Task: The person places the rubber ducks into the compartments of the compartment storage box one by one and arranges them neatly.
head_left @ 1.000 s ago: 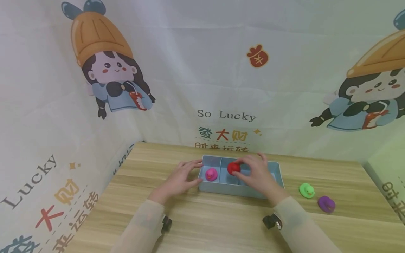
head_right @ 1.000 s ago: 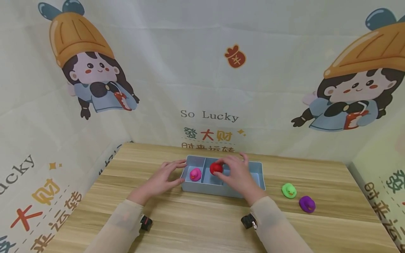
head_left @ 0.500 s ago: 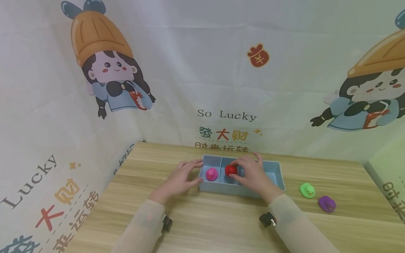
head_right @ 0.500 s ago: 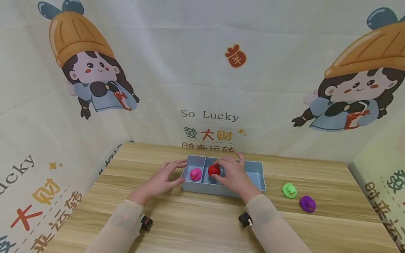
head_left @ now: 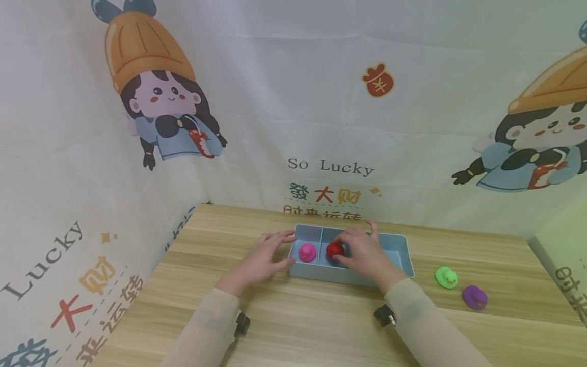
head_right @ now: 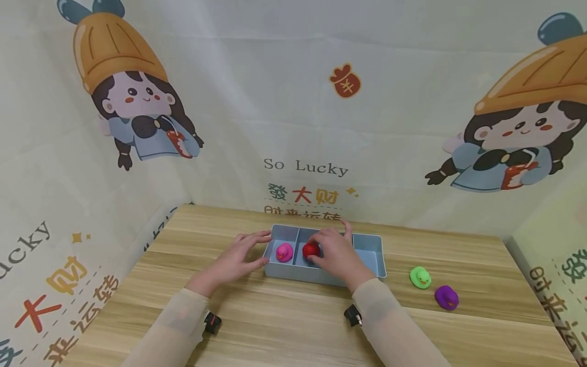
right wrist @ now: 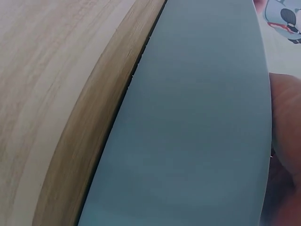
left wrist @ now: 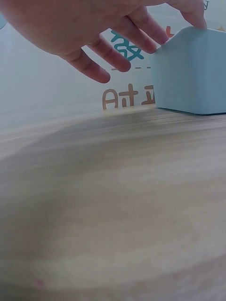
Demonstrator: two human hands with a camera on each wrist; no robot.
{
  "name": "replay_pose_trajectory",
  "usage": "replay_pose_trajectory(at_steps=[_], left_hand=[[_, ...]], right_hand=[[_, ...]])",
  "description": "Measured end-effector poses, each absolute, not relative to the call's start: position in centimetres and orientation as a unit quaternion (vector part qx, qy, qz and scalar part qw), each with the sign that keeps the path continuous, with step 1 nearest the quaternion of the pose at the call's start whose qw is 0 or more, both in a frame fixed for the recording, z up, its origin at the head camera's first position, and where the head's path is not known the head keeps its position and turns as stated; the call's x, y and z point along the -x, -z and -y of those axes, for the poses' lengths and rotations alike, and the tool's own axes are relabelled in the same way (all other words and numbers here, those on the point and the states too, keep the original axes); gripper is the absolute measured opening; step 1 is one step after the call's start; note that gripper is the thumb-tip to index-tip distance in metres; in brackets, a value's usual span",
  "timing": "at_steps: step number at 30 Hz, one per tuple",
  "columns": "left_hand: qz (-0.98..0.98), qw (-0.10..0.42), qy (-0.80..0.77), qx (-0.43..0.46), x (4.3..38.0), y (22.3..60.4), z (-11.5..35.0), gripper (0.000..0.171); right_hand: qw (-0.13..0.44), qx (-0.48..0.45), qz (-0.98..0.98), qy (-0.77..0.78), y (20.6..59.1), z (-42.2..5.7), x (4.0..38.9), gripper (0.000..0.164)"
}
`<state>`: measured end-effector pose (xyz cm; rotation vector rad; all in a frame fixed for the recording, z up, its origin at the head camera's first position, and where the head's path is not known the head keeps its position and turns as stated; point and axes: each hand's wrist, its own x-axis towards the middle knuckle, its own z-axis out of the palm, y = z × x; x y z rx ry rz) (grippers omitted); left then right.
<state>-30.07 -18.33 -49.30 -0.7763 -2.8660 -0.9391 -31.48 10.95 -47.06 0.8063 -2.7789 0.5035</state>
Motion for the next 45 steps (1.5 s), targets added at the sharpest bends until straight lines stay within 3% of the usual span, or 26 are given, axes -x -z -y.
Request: replay_pose_trajectory(at_steps=[29,45], left_hand=[[0.918,0.008,0.31,0.246,30.1,49.4,18.3,0.062],[0.92,0.009,0.312,0.237,29.8,49.2,18.1,0.061]], right_hand=[[0.038,-0.241,0.961,-0.13,46.7,-9.8,32.0,0.027],[0.124,-0.262,0.926,-0.244,47.4,-11.1,30.3,0.021]])
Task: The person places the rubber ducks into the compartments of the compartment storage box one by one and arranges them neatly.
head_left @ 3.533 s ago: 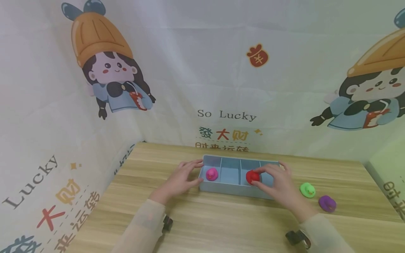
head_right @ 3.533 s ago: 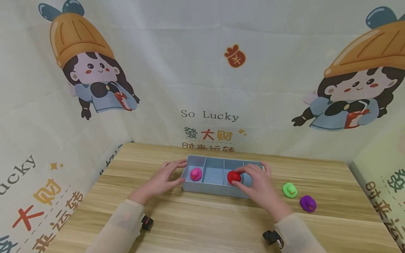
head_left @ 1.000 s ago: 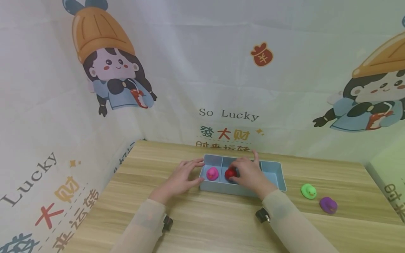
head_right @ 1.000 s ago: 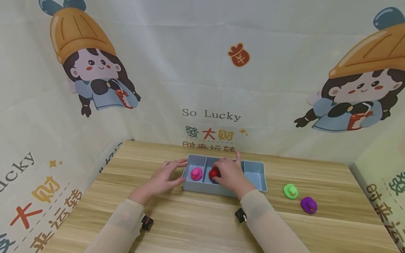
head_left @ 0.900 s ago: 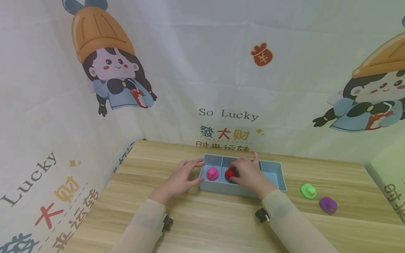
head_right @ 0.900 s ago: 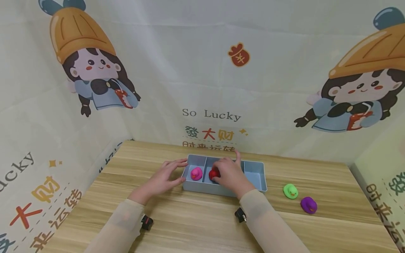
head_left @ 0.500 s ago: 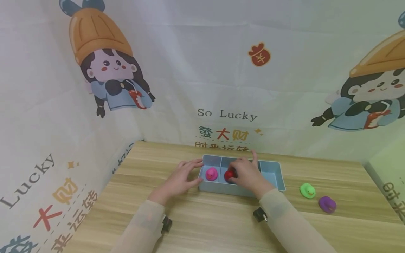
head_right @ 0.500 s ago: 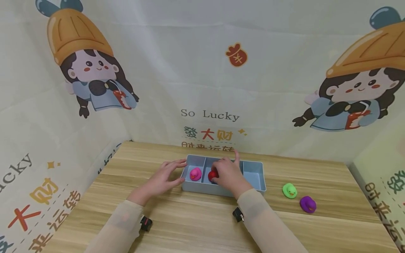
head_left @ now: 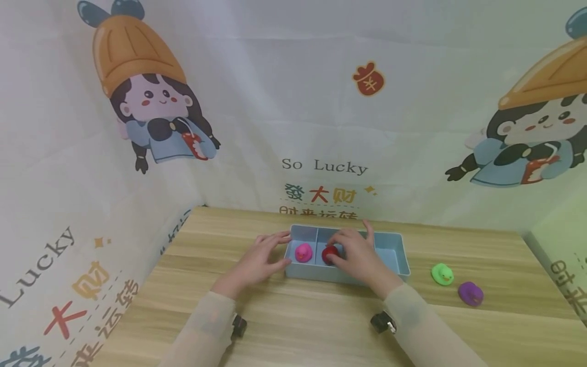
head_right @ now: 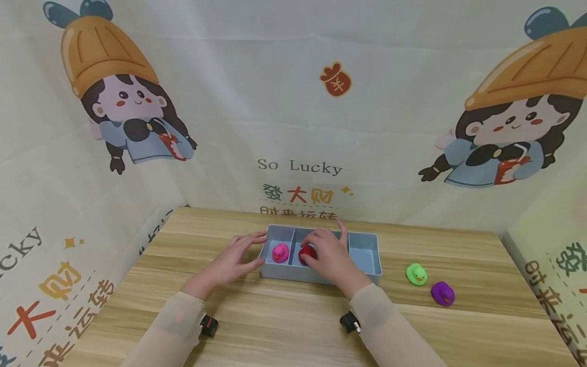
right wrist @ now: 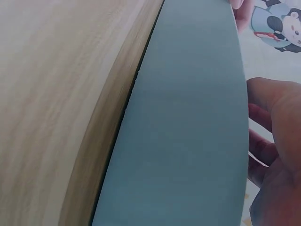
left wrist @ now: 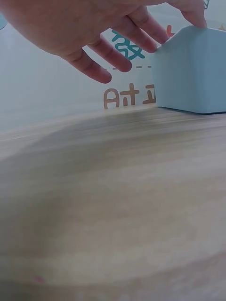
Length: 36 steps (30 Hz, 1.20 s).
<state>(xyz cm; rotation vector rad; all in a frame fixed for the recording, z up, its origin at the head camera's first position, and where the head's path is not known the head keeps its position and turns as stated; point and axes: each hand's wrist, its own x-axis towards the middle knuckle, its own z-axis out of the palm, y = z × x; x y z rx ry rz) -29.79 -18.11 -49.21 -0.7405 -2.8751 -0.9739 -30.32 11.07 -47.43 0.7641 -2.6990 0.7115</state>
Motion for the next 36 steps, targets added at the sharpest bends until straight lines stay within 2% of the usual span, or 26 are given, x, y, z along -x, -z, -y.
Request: replay_pose_trajectory(at_steps=[15,24,30,36], left_hand=[[0.918,0.013,0.314,0.243,30.0,49.5,18.3,0.062],[0.919,0.015,0.31,0.242,29.9,49.3,18.2,0.062],[0.918,0.019,0.311,0.243,29.9,49.5,18.1,0.061],[0.92,0.018,0.307,0.244,30.0,49.6,18.1,0.062]], right_hand=[[0.193,-0.276,0.894,-0.295,47.8,-16.0,27.7,0.021],[0.247,-0.266,0.873,-0.326,47.3,-19.4,26.8,0.028],[0.244,-0.244,0.881,-0.325,46.6,-21.5,26.1,0.029],[0.24,-0.222,0.886,-0.329,46.6,-23.6,25.6,0.037]])
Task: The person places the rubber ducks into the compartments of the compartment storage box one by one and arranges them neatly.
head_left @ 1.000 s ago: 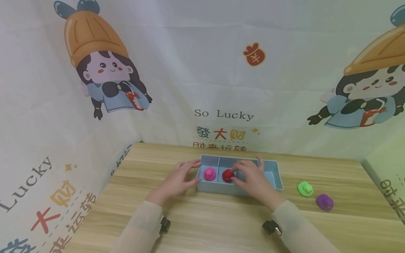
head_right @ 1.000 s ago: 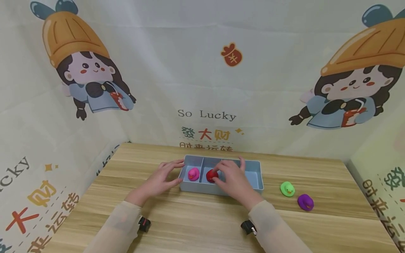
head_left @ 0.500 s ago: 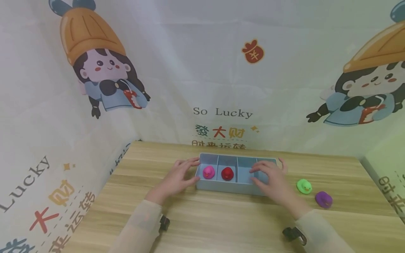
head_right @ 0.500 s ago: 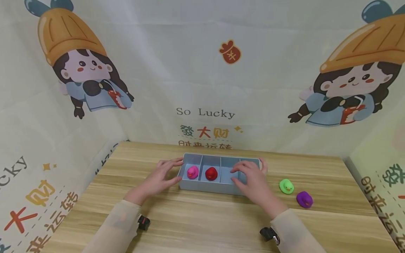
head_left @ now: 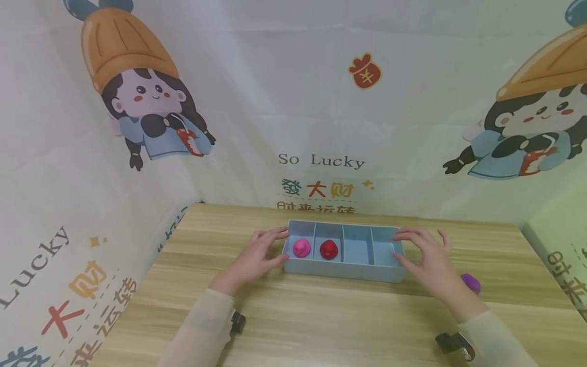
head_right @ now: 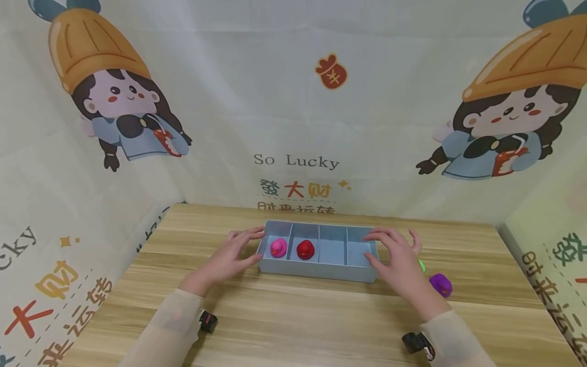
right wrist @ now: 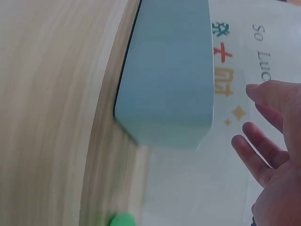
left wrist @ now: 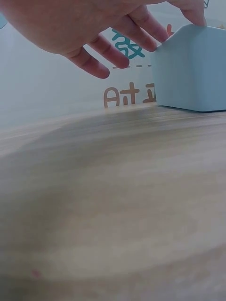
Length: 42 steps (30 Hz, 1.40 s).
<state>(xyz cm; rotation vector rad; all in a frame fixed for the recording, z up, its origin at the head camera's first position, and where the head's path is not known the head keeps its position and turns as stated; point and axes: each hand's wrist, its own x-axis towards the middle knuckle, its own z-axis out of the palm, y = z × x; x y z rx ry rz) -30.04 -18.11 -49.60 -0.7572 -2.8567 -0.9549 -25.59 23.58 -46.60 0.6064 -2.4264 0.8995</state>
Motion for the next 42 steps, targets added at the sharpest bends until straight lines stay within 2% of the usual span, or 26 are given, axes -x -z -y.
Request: replay_pose_trajectory(at_steps=[14,22,31,42], left_hand=[[0.918,0.019,0.311,0.244,29.9,49.4,18.2,0.061],[0.922,0.018,0.299,0.247,30.1,49.3,18.3,0.062],[0.92,0.018,0.306,0.244,29.9,49.1,18.2,0.062],[0.922,0.017,0.296,0.25,30.1,49.2,18.2,0.062]], right_hand=[[0.273,-0.182,0.897,-0.297,48.1,-28.8,24.9,0.047],[0.225,-0.165,0.924,-0.262,49.0,-31.2,24.2,0.044],[0.189,-0.141,0.941,-0.242,49.5,-33.0,24.0,0.054],[0.158,-0.131,0.949,-0.239,49.7,-33.8,24.0,0.049]])
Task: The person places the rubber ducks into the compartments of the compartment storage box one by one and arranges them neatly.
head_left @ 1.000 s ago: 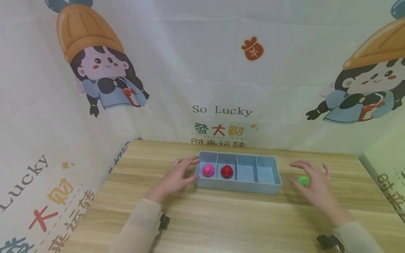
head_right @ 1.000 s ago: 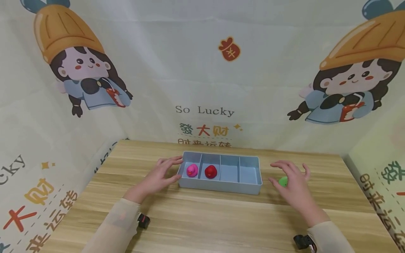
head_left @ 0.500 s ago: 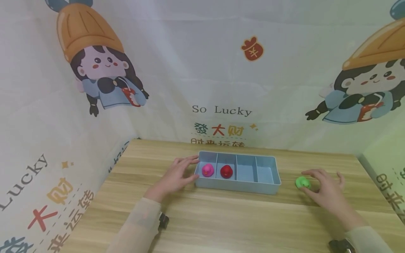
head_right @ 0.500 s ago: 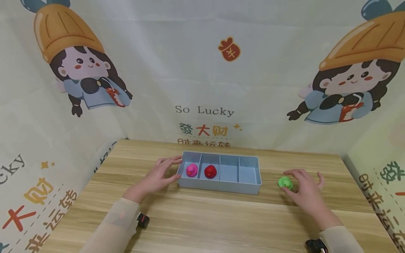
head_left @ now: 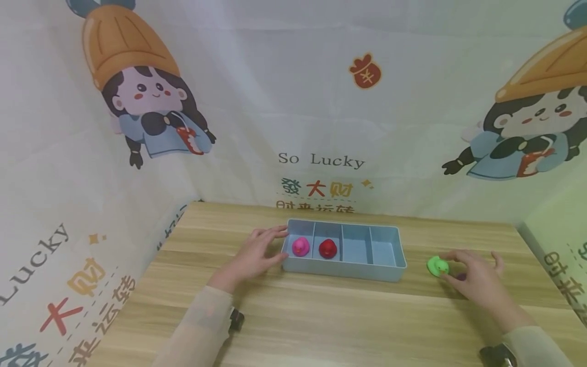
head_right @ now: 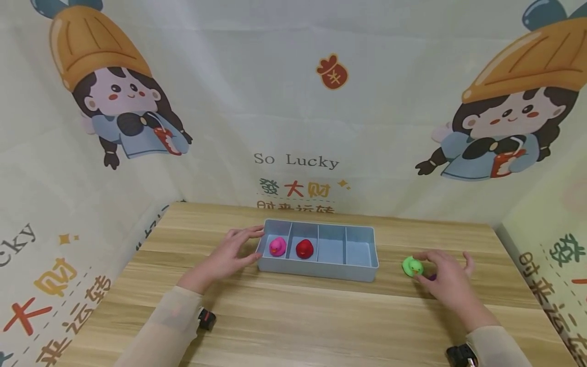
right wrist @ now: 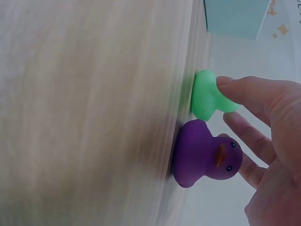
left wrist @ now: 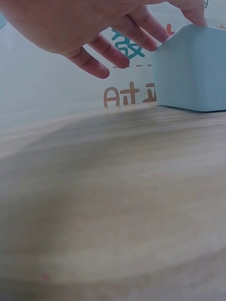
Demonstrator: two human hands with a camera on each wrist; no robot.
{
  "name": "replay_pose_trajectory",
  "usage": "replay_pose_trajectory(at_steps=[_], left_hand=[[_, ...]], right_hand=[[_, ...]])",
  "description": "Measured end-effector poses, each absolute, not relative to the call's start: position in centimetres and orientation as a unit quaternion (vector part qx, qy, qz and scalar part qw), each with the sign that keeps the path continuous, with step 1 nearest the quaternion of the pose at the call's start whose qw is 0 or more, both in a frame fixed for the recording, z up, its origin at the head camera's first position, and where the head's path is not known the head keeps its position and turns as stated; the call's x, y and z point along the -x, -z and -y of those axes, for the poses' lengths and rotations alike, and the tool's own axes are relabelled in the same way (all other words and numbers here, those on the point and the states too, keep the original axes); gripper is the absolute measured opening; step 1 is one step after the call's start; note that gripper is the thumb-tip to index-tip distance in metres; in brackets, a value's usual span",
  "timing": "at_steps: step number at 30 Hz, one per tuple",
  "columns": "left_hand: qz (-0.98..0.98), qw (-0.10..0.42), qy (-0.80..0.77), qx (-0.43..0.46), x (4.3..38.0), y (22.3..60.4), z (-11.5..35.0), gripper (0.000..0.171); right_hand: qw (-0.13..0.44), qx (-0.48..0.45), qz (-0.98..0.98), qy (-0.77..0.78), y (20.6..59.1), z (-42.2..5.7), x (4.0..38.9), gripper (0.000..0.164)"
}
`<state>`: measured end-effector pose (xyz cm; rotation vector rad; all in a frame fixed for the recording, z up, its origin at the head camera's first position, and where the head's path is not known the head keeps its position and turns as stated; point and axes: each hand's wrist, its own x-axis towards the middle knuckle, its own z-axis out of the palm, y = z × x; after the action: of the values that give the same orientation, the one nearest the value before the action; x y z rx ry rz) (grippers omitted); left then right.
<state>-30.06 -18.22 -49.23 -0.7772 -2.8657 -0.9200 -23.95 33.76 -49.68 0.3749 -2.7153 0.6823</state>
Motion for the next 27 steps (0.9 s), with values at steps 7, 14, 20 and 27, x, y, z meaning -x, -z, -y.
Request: replay_pose_trajectory(at_steps=[7,14,20,27], left_hand=[[0.923,0.014,0.296,0.244,30.02,49.15,18.2,0.062],[0.923,0.011,0.301,0.241,29.97,49.35,18.23,0.062],[0.921,0.008,0.306,0.24,29.95,49.33,18.27,0.061],[0.918,0.016,0.311,0.246,29.84,49.25,18.13,0.06]], right_hand=[[0.144,-0.127,0.949,-0.251,49.86,-33.76,24.15,0.044],[0.139,-0.13,0.948,-0.255,50.17,-33.81,24.26,0.041],[0.146,-0.134,0.945,-0.261,50.4,-33.84,24.36,0.04],[0.139,-0.129,0.946,-0.263,50.16,-33.75,24.07,0.041]])
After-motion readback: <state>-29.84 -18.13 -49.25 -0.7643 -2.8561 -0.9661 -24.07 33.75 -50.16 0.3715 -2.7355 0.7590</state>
